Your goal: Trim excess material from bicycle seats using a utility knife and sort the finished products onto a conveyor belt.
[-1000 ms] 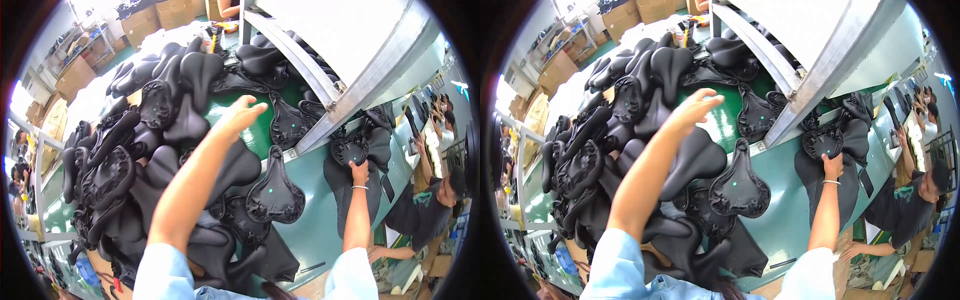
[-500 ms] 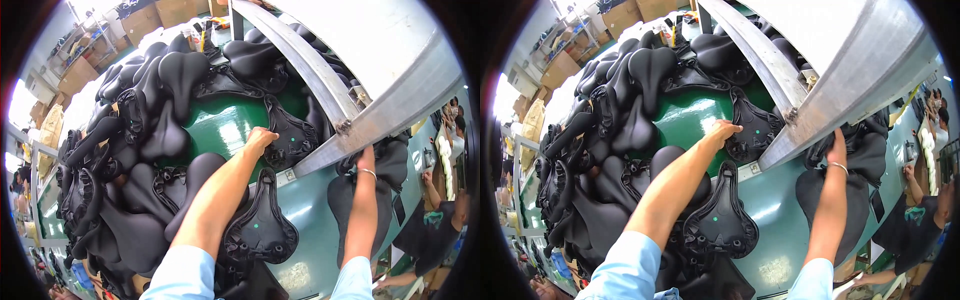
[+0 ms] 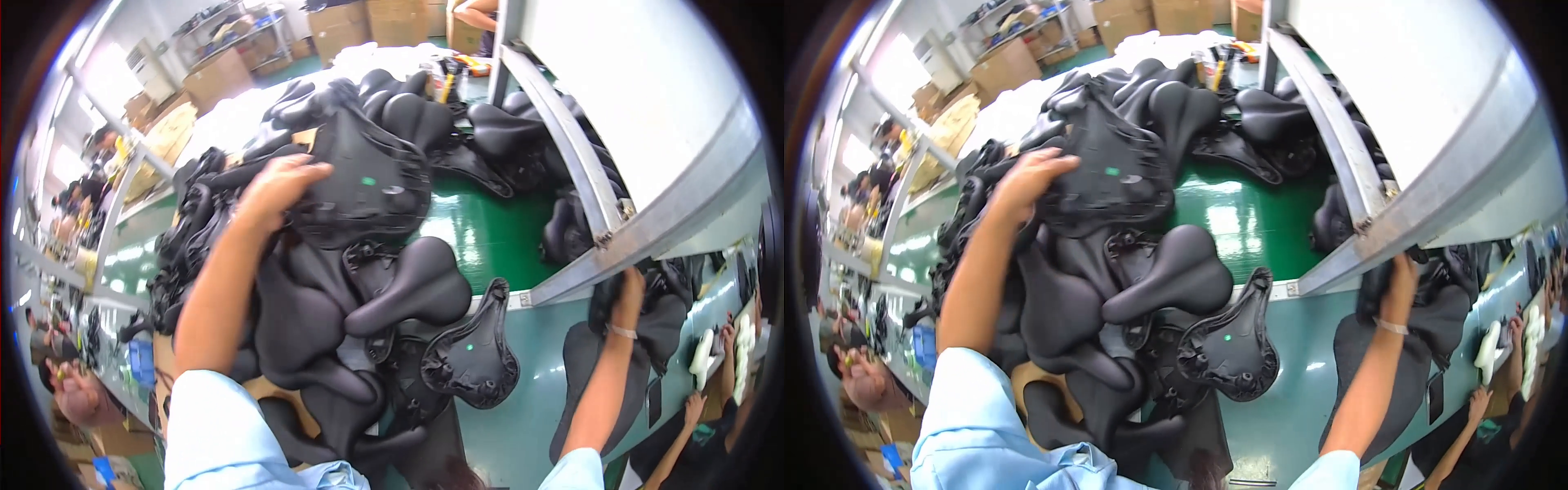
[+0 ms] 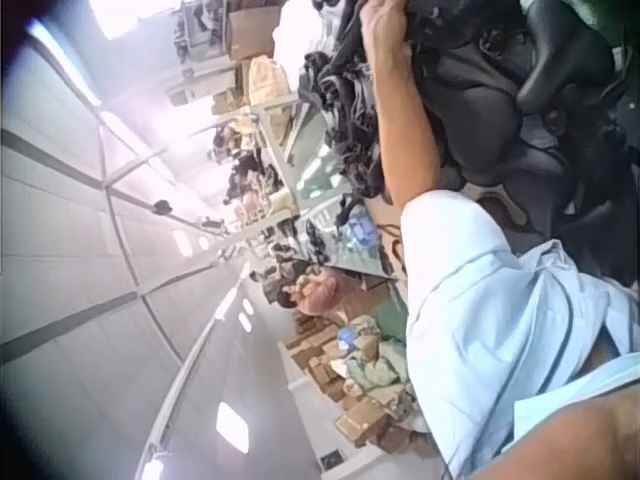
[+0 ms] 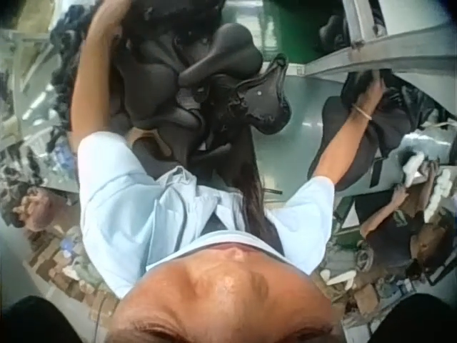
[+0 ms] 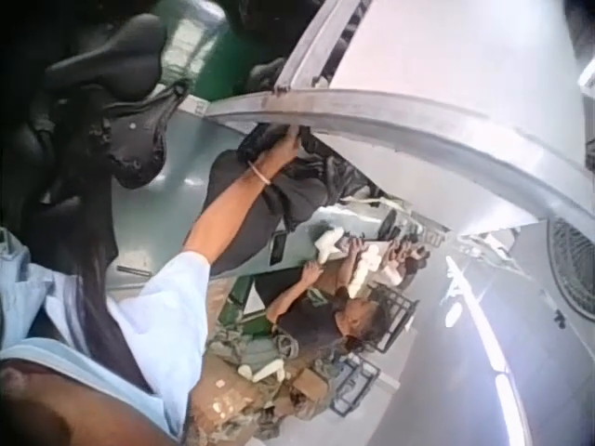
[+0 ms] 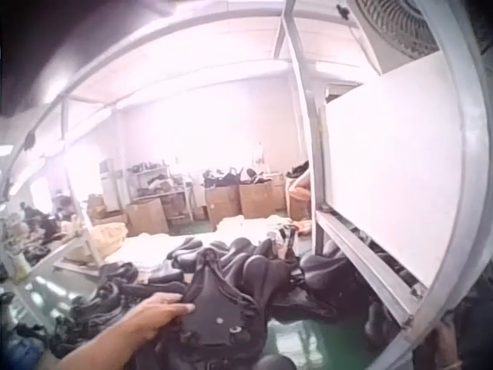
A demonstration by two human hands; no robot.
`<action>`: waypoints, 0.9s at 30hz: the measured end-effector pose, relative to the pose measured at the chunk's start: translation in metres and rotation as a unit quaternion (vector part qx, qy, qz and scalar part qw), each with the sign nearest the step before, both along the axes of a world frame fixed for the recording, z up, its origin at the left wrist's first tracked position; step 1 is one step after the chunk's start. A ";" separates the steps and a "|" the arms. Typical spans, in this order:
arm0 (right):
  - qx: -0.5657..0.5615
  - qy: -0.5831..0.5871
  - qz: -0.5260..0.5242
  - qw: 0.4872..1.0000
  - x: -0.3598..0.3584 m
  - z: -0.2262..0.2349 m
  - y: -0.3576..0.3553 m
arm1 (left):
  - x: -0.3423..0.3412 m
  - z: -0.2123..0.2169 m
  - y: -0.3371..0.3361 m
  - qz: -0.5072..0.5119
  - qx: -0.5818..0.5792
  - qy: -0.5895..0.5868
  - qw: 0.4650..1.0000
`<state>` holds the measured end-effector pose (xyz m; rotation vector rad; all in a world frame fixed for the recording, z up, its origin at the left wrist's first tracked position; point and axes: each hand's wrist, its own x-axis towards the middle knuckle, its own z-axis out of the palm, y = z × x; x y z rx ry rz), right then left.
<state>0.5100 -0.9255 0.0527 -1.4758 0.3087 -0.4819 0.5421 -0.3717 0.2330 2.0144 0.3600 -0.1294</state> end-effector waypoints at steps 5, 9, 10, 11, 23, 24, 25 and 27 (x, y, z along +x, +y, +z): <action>-0.118 0.123 -0.143 0.975 -0.138 0.059 0.003 | -0.106 0.052 0.150 0.109 -0.090 -0.108 0.984; -0.139 0.211 -0.148 0.956 -0.225 0.088 0.062 | -0.176 0.036 0.223 0.317 0.001 -0.113 0.942; -0.117 0.185 -0.107 0.970 -0.238 0.097 0.074 | -0.190 0.028 0.245 0.237 -0.121 -0.073 0.961; -0.087 0.162 -0.059 0.981 -0.250 0.098 0.090 | -0.202 0.012 0.269 0.240 -0.122 -0.073 0.960; -0.232 0.005 0.364 0.902 -0.191 0.107 0.367 | -0.208 -0.045 0.268 0.285 0.178 -0.172 0.926; -0.266 0.001 0.233 0.935 -0.192 0.088 0.331 | -0.213 -0.043 0.266 0.273 0.132 -0.189 0.934; -0.386 0.007 0.107 0.916 -0.194 0.064 0.277 | -0.218 -0.046 0.277 0.270 0.164 -0.183 0.931; -0.362 0.085 -0.117 0.921 -0.207 0.011 0.173 | -0.227 -0.056 0.306 0.218 0.203 -0.185 0.936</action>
